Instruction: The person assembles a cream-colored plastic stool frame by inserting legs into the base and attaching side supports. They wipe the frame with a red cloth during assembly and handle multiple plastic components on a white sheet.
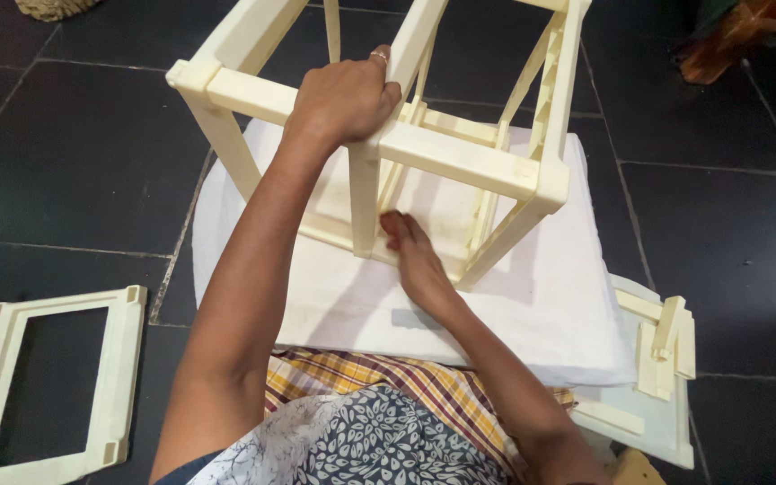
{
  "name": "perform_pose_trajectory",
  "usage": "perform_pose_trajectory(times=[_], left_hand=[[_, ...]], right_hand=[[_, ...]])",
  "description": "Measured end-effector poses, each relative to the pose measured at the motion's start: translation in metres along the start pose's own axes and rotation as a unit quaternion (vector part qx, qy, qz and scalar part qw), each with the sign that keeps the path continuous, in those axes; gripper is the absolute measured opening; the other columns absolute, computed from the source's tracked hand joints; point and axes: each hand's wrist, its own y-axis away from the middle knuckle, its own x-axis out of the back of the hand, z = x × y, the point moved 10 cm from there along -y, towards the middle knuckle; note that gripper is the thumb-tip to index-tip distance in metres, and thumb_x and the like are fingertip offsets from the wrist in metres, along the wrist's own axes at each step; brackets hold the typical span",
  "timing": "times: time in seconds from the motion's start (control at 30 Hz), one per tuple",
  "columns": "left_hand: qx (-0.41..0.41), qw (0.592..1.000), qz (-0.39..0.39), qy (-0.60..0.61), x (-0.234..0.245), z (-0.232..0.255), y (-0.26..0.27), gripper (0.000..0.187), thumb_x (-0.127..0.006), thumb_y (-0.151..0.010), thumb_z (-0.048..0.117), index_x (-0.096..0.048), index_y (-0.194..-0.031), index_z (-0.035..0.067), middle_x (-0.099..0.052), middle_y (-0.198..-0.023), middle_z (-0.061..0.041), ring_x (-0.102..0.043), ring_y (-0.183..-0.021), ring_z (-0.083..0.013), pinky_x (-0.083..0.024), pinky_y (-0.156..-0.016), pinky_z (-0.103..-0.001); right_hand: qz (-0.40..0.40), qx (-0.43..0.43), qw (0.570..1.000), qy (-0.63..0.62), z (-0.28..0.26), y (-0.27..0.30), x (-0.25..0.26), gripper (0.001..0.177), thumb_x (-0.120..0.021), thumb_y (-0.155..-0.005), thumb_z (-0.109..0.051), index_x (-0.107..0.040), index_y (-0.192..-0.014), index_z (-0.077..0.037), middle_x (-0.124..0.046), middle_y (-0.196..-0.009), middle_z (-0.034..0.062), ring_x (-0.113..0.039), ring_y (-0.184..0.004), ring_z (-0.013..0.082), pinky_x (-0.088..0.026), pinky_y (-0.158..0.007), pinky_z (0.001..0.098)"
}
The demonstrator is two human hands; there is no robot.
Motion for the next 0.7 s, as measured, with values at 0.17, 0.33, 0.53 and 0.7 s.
perform_pose_trajectory(times=[0.17,0.33,0.53,0.7], left_hand=[[-0.004,1.0,-0.002,-0.001,0.001,0.002,0.0,0.059,-0.046,-0.094,0.031,-0.048,-0.148,0.005,-0.072,-0.104,-0.022,-0.068,-0.097,-0.0408,-0.051,-0.088,-0.055],[0.005,1.0,-0.017,0.014,0.001,0.002,0.0,0.057,-0.045,-0.095,0.031,-0.05,-0.146,0.006,-0.073,-0.104,-0.021,-0.068,-0.098,-0.0399,-0.051,-0.09,-0.054],[0.001,1.0,-0.02,0.017,0.001,0.004,0.001,0.057,-0.046,-0.096,0.031,-0.05,-0.145,0.005,-0.073,-0.104,-0.021,-0.069,-0.098,-0.0395,-0.051,-0.091,-0.054],[-0.022,0.999,-0.011,0.032,0.005,0.009,0.003,0.062,-0.047,-0.094,0.031,-0.045,-0.148,0.0,-0.072,-0.099,-0.026,-0.07,-0.096,-0.0413,-0.052,-0.09,-0.053]], right_hand=[[0.085,-0.179,0.976,-0.09,0.084,-0.074,-0.036,0.04,-0.032,-0.115,-0.025,-0.054,-0.134,0.003,-0.063,-0.12,0.0246,-0.057,-0.107,0.0379,-0.048,-0.098,0.0451],[0.25,0.196,0.885,0.342,0.102,-0.115,-0.027,0.041,-0.044,-0.097,0.002,-0.053,-0.137,0.001,-0.064,-0.125,0.019,-0.06,-0.111,0.0404,-0.05,-0.101,0.0478],[0.417,0.318,0.728,0.441,0.158,-0.162,-0.017,0.032,-0.054,-0.109,-0.009,-0.057,-0.137,0.006,-0.064,-0.127,0.0246,-0.06,-0.117,0.0426,-0.051,-0.1,0.0485],[0.169,-0.036,0.963,0.205,0.251,-0.277,0.015,0.031,-0.049,-0.11,-0.033,-0.064,-0.13,-0.013,-0.065,-0.121,0.0114,-0.06,-0.106,0.0369,-0.046,-0.094,0.0514]])
